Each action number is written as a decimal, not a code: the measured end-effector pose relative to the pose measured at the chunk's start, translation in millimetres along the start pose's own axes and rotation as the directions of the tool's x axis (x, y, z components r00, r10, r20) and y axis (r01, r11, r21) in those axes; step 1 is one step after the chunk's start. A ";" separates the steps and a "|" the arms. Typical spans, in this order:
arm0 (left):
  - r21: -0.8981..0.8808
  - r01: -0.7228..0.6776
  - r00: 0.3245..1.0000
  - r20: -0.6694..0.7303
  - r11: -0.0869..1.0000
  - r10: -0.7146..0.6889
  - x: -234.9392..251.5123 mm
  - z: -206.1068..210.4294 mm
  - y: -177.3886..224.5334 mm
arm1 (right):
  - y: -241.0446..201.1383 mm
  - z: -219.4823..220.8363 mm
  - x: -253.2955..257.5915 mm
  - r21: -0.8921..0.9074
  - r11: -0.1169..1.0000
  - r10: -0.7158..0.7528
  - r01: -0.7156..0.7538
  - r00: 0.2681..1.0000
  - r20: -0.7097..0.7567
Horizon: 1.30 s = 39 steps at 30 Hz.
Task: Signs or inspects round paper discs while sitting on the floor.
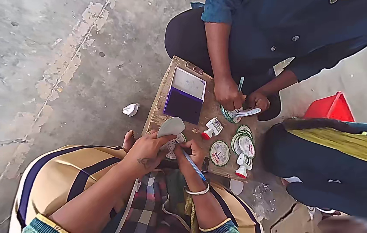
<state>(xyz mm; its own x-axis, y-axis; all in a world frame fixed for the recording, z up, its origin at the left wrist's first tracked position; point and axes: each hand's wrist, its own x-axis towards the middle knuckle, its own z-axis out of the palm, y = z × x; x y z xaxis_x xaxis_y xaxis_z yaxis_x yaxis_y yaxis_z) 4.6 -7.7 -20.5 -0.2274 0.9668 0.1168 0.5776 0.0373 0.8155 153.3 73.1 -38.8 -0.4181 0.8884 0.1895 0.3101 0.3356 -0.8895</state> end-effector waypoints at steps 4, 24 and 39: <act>0.011 -0.008 1.000 -0.006 1.000 0.008 -0.5 0.0 0.1 | -1.1 0.0 0.2 0.015 1.000 -0.006 0.006 1.000 0.010; 0.001 0.009 1.000 0.023 1.000 -0.009 0.6 -1.5 0.0 | 0.7 0.1 4.2 -0.031 0.999 0.030 -0.029 1.000 0.002; -0.001 -0.031 0.999 0.044 1.000 0.031 -1.4 -2.7 -3.2 | 0.1 -1.4 1.3 0.051 0.998 0.031 -0.032 0.999 0.007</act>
<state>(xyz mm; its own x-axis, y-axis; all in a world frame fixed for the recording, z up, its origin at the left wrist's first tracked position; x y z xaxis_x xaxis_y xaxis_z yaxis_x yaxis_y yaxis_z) 0.9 -9.8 -21.8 -0.1742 0.9777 0.1170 0.5835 0.0067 0.8121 154.1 74.8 -38.0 -0.4137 0.8965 0.1587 0.2790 0.2907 -0.9152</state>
